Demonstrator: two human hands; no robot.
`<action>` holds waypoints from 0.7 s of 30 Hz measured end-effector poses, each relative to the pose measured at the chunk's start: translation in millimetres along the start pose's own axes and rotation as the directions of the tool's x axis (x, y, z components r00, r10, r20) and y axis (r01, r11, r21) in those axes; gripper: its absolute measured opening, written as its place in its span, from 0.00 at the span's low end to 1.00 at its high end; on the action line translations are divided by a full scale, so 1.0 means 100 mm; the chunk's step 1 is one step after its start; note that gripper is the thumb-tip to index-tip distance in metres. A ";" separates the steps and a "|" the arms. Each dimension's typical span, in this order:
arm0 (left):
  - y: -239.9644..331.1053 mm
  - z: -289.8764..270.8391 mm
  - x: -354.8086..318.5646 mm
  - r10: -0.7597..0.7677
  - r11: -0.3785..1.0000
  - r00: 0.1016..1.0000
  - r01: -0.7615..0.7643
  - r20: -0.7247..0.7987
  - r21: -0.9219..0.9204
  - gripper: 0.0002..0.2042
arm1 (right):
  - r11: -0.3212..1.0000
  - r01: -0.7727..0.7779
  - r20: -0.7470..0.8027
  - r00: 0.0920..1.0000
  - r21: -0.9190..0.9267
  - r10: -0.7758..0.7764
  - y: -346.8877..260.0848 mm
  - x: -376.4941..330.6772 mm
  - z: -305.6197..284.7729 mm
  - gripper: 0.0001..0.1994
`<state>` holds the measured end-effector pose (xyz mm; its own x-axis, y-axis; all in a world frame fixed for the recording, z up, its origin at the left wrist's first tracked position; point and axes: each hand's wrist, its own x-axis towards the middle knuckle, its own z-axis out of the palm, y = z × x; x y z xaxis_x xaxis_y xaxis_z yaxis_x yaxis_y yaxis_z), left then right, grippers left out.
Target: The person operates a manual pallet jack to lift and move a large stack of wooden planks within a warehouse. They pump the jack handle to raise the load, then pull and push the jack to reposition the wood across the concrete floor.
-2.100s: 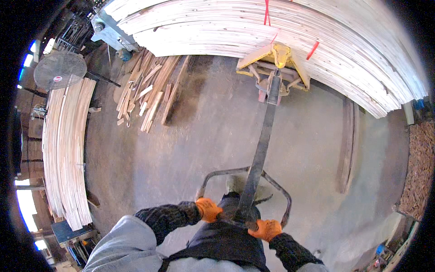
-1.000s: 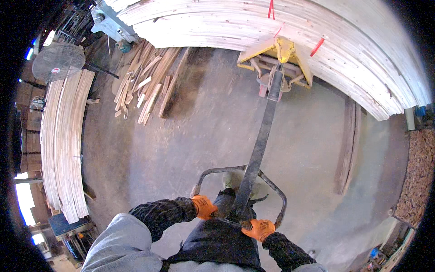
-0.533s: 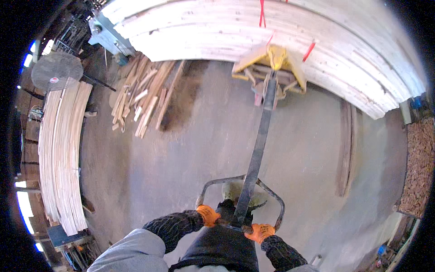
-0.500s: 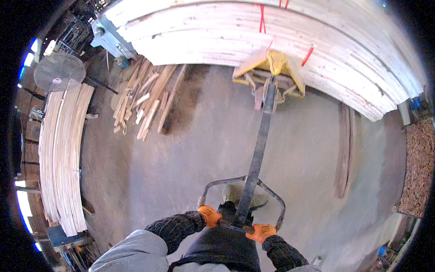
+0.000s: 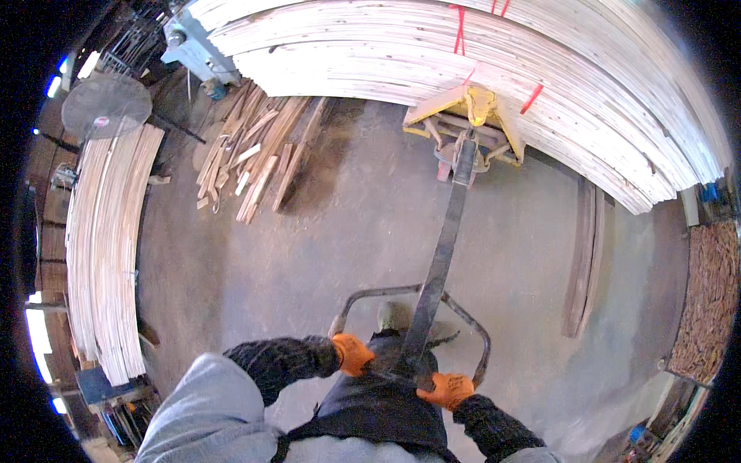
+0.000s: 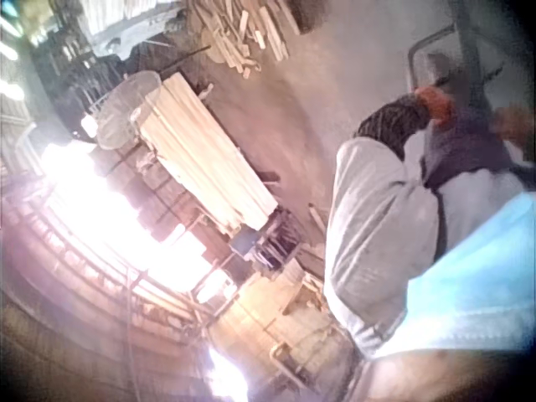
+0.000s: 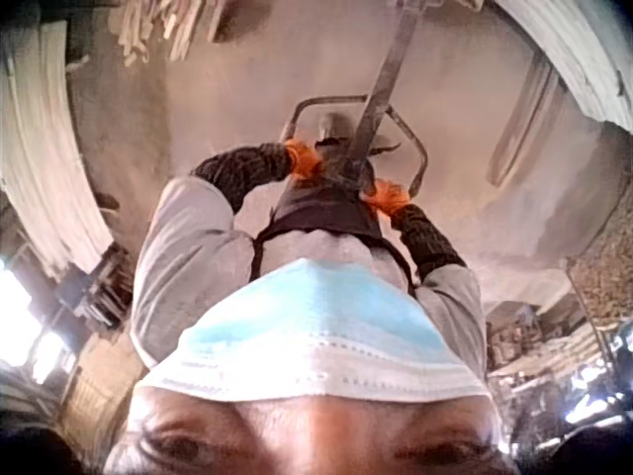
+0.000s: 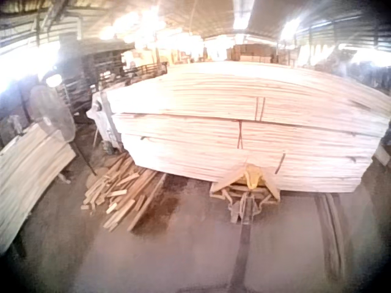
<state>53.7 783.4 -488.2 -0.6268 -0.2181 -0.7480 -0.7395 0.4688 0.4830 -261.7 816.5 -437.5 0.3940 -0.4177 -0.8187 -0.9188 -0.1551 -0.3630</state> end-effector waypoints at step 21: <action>0.00 -0.09 -0.05 0.095 0.992 0.994 -0.099 -0.059 -0.077 0.16 | 0.993 -0.053 -0.020 0.998 0.108 0.056 -0.02 -0.09 0.01 0.33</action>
<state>54.8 776.5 -480.1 -0.7074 -0.2224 -0.6709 -0.6903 0.4212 0.5882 -263.7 821.9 -429.9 0.3416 -0.4440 -0.8284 -0.9303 -0.0347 -0.3651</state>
